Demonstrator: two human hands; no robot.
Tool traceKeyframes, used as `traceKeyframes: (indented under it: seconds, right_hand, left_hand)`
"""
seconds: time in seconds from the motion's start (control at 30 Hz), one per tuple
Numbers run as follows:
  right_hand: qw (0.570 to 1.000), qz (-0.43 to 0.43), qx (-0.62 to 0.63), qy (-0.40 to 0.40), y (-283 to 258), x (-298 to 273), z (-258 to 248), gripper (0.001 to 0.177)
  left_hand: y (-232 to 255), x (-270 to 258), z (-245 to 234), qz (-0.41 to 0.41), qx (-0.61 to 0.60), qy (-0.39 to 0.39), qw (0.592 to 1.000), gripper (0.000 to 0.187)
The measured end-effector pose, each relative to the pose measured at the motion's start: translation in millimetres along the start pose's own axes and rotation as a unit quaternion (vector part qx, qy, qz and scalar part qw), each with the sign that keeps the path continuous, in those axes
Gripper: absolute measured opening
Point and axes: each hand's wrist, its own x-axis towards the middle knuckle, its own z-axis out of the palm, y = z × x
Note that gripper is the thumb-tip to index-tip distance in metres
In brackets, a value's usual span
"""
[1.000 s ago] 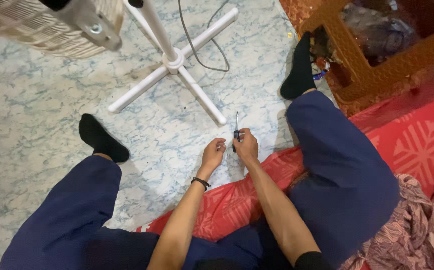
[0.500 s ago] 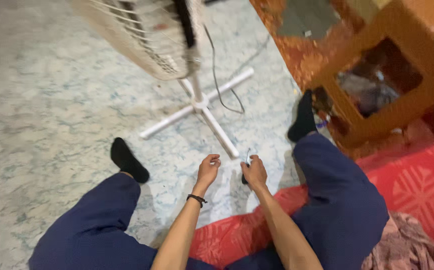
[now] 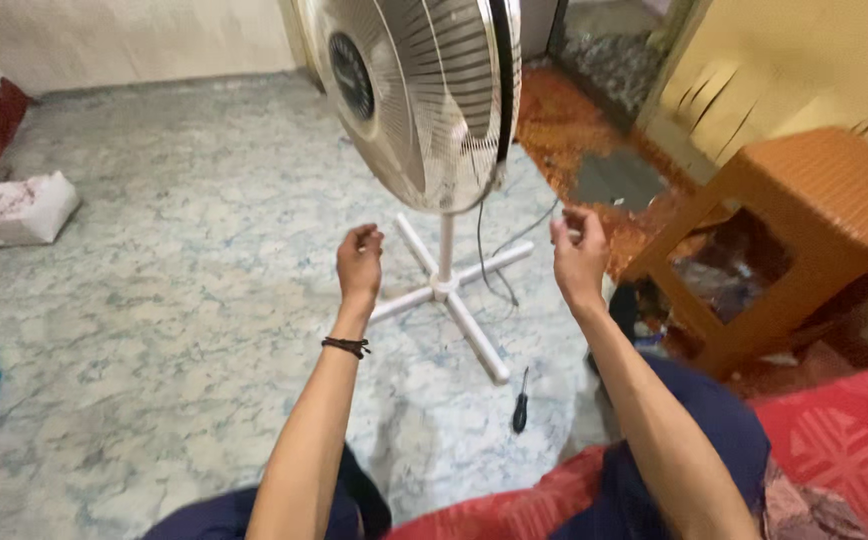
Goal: The person uses a screwdriver to loosen screws on the front grille of a standing electric fan, then removes the front grille and sets it aside. The person then reaches for the central hub nut on the fan blades.
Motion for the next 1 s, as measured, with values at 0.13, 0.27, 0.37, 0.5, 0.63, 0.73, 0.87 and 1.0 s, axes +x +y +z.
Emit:
traceKeyframes:
  seconds: [0.13, 0.27, 0.37, 0.5, 0.63, 0.73, 0.87, 1.0]
  right_hand:
    - [0.996, -0.075, 0.052, 0.023, -127.1, 25.7, 6.6, 0.024]
    - [0.985, -0.161, 0.054, -0.020, -209.4, 41.0, 20.9, 0.030]
    - [0.979, -0.200, 0.014, -0.032, -238.6, 55.4, 32.5, 0.044]
    - [0.956, -0.284, -0.072, -0.020, -246.0, 70.9, 53.3, 0.066]
    - [0.948, -0.314, -0.040, -0.021, -225.4, 76.9, 65.1, 0.078]
    - [0.957, -0.247, 0.141, -0.046, -185.1, 85.9, 65.8, 0.069]
    - [0.956, -0.152, 0.248, -0.028, -111.1, 115.5, 72.8, 0.054]
    - [0.959, 0.123, 0.214, -0.139, -34.7, 120.5, 90.8, 0.051]
  left_hand:
    - [80.0, 36.9, 0.9, 0.052, -0.055, 0.038, 0.996, 0.033]
    - [130.0, 96.8, 10.6, 0.095, -0.082, 0.083, 0.989, 0.042]
    - [133.4, 149.1, 20.4, 0.113, -0.049, 0.141, 0.982, 0.052]
    - [90.0, 201.9, 19.1, 0.098, -0.142, 0.159, 0.972, 0.059]
    - [30.9, 222.3, 9.3, -0.024, -0.207, 0.102, 0.973, 0.074]
    - [-6.8, 217.2, 7.1, -0.152, -0.243, 0.020, 0.958, 0.086]
    - [-26.4, 203.2, 18.1, -0.211, -0.259, -0.090, 0.938, 0.097]
    - [-18.6, 210.0, 27.3, -0.202, -0.267, -0.089, 0.938, 0.097]
